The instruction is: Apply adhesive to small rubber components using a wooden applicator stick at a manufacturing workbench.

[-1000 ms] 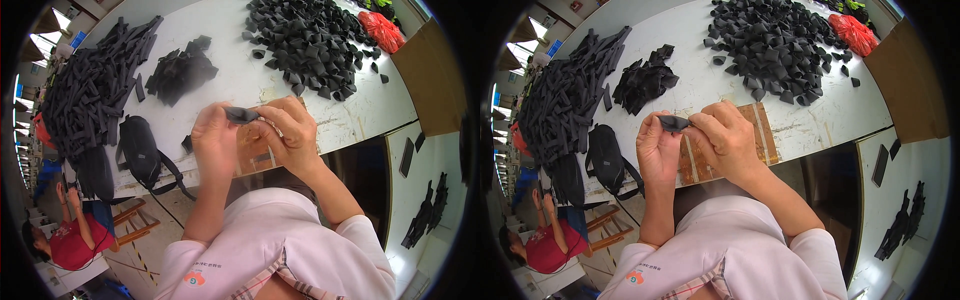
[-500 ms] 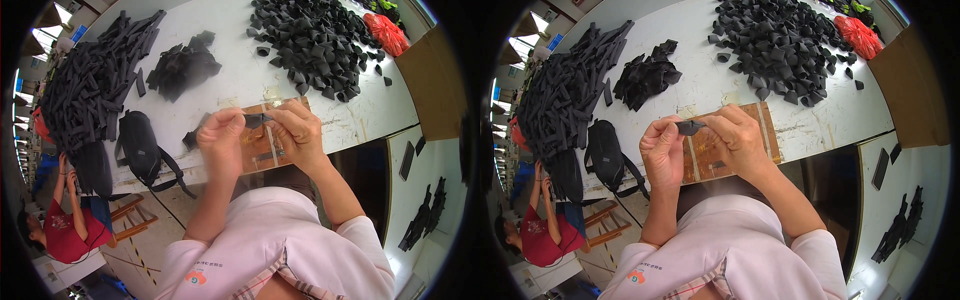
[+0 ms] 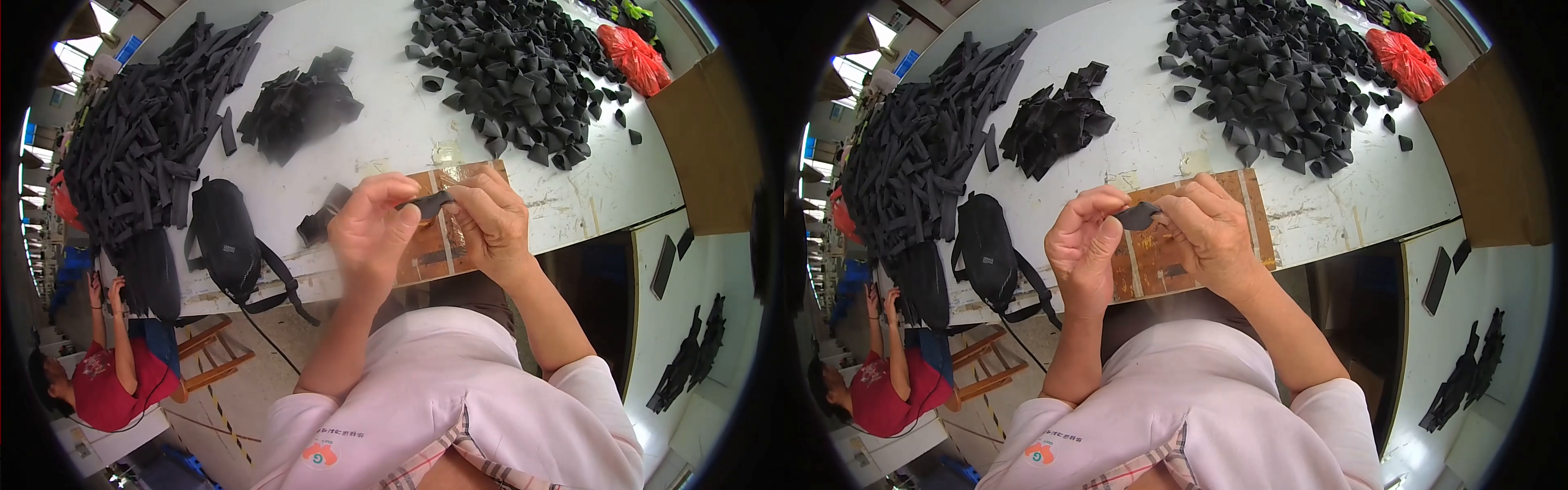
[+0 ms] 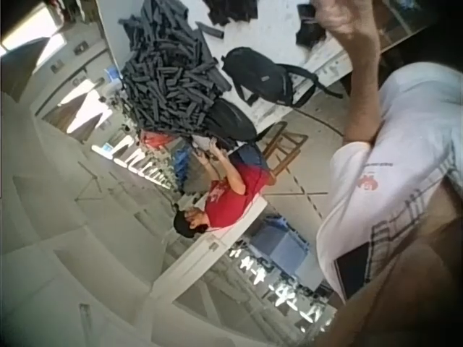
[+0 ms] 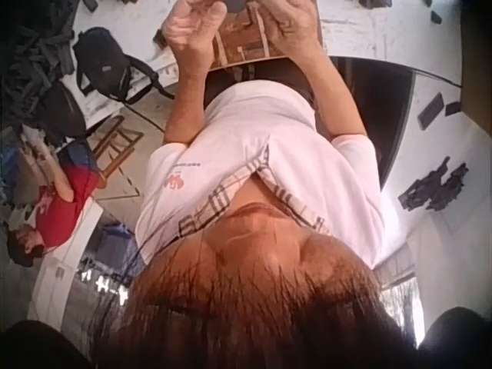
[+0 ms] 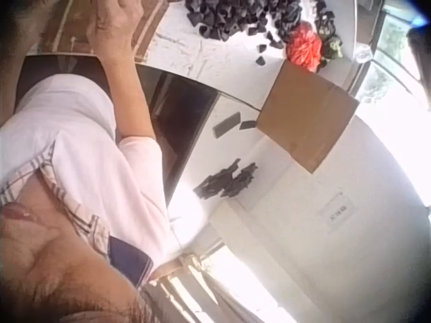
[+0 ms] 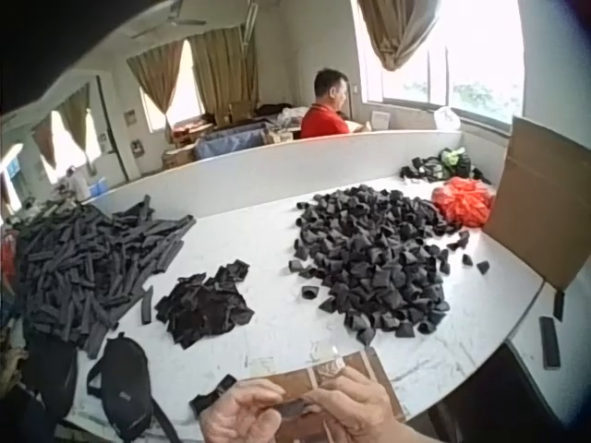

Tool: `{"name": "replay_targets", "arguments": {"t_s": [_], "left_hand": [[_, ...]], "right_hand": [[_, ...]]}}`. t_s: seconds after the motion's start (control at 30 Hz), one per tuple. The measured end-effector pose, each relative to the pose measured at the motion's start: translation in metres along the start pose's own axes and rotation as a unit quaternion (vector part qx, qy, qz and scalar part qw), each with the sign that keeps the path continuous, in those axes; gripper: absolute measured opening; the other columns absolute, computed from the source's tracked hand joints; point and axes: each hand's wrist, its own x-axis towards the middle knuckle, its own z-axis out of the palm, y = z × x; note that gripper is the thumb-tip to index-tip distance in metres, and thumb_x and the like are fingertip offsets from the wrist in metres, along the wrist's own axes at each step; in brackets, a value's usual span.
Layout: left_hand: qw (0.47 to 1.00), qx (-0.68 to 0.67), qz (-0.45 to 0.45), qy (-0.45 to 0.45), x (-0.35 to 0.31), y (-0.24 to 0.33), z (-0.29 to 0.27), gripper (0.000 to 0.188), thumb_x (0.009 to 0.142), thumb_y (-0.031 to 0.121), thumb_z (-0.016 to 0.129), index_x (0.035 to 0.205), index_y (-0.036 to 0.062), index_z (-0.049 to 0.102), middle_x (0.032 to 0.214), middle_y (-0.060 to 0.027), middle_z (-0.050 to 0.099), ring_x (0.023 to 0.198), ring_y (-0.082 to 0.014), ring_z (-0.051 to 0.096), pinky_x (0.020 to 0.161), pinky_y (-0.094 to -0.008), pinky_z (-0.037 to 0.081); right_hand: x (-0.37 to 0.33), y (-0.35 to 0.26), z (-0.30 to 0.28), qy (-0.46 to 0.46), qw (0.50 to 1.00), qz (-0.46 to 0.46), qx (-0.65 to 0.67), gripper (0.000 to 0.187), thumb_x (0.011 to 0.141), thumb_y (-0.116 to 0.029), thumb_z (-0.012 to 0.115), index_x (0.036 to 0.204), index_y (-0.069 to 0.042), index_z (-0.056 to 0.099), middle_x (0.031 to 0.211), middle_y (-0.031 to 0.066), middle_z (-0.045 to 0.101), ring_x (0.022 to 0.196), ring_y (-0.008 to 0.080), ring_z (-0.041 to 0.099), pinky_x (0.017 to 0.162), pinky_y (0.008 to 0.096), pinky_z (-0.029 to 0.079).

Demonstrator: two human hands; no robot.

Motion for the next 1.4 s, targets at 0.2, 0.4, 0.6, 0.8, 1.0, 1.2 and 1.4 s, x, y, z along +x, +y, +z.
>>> {"name": "replay_targets", "arguments": {"t_s": [0.2, 0.4, 0.6, 0.8, 1.0, 1.2, 1.4], "left_hand": [[0.980, 0.183, 0.026, -0.077, 0.013, 0.003, -0.003, 0.011, 0.073, 0.003, 0.063, 0.084, 0.0023, 0.063, 0.081, -0.0072, 0.059, 0.071, -0.0136, 0.056, 0.063, -0.0231, 0.044], [0.963, 0.245, -0.005, 0.116, 0.007, -0.049, -0.040, 0.016, 0.078, 0.008, 0.058, 0.093, 0.0009, 0.059, 0.083, -0.0091, 0.058, 0.070, -0.0154, 0.054, 0.062, -0.0259, 0.044], [0.769, 0.617, -0.139, 0.093, 0.020, -0.121, -0.137, 0.021, 0.072, 0.014, 0.064, 0.087, 0.0009, 0.057, 0.088, -0.0151, 0.056, 0.083, -0.0307, 0.052, 0.073, -0.0388, 0.042], [0.803, 0.590, -0.078, 0.029, 0.030, -0.101, -0.137, 0.010, 0.071, 0.009, 0.063, 0.075, 0.0018, 0.058, 0.077, -0.0125, 0.058, 0.075, -0.0257, 0.054, 0.069, -0.0345, 0.043], [0.931, 0.335, -0.123, -0.079, 0.013, -0.028, -0.074, 0.007, 0.076, 0.007, 0.060, 0.081, 0.0020, 0.058, 0.069, -0.0055, 0.059, 0.065, -0.0164, 0.056, 0.059, -0.0271, 0.044], [0.974, -0.055, -0.218, 0.010, -0.021, -0.023, -0.036, 0.012, 0.082, 0.011, 0.058, 0.090, 0.0017, 0.056, 0.078, -0.0013, 0.058, 0.067, -0.0088, 0.054, 0.061, -0.0208, 0.044], [0.903, -0.223, -0.367, -0.001, -0.036, -0.026, -0.035, 0.016, 0.079, 0.008, 0.058, 0.093, 0.0007, 0.055, 0.077, -0.0066, 0.060, 0.064, -0.0124, 0.058, 0.057, -0.0231, 0.047]], "right_hand": [[0.013, -0.010, -0.008, -0.071, 0.997, 0.035, -0.012, 0.011, 0.070, 0.001, 0.061, 0.080, -0.002, 0.058, 0.065, 0.0076, 0.051, 0.059, 0.0227, 0.048, 0.049, 0.0304, 0.038], [0.039, 0.023, -0.039, 0.063, 0.850, 0.279, 0.443, 0.025, 0.089, -0.022, 0.050, 0.088, 0.001, 0.061, 0.068, 0.0041, 0.058, 0.059, 0.0066, 0.050, 0.054, 0.0180, 0.041], [-0.005, 0.023, -0.011, 0.006, 0.864, 0.419, 0.280, 0.029, 0.089, -0.024, 0.050, 0.089, 0.003, 0.060, 0.065, 0.0012, 0.055, 0.056, 0.0062, 0.046, 0.051, 0.0194, 0.037], [-0.037, -0.012, 0.011, -0.226, 0.861, 0.416, 0.185, 0.026, 0.085, -0.019, 0.055, 0.088, 0.006, 0.059, 0.066, 0.0099, 0.059, 0.058, 0.0145, 0.054, 0.054, 0.0267, 0.044], [-0.039, -0.025, 0.037, -0.075, 0.964, 0.255, 0.025, 0.027, 0.081, -0.021, 0.060, 0.086, 0.005, 0.058, 0.064, 0.0110, 0.058, 0.056, 0.0213, 0.057, 0.053, 0.0307, 0.046], [-0.040, -0.017, 0.038, -0.012, 0.733, 0.515, 0.444, 0.018, 0.085, -0.020, 0.057, 0.079, -0.003, 0.058, 0.067, 0.0022, 0.059, 0.052, 0.0045, 0.052, 0.044, 0.0186, 0.042], [-0.047, -0.015, 0.028, 0.020, 0.615, 0.539, 0.574, 0.014, 0.086, -0.016, 0.054, 0.077, -0.006, 0.057, 0.068, 0.0026, 0.059, 0.055, 0.0059, 0.054, 0.046, 0.0179, 0.044]]}}
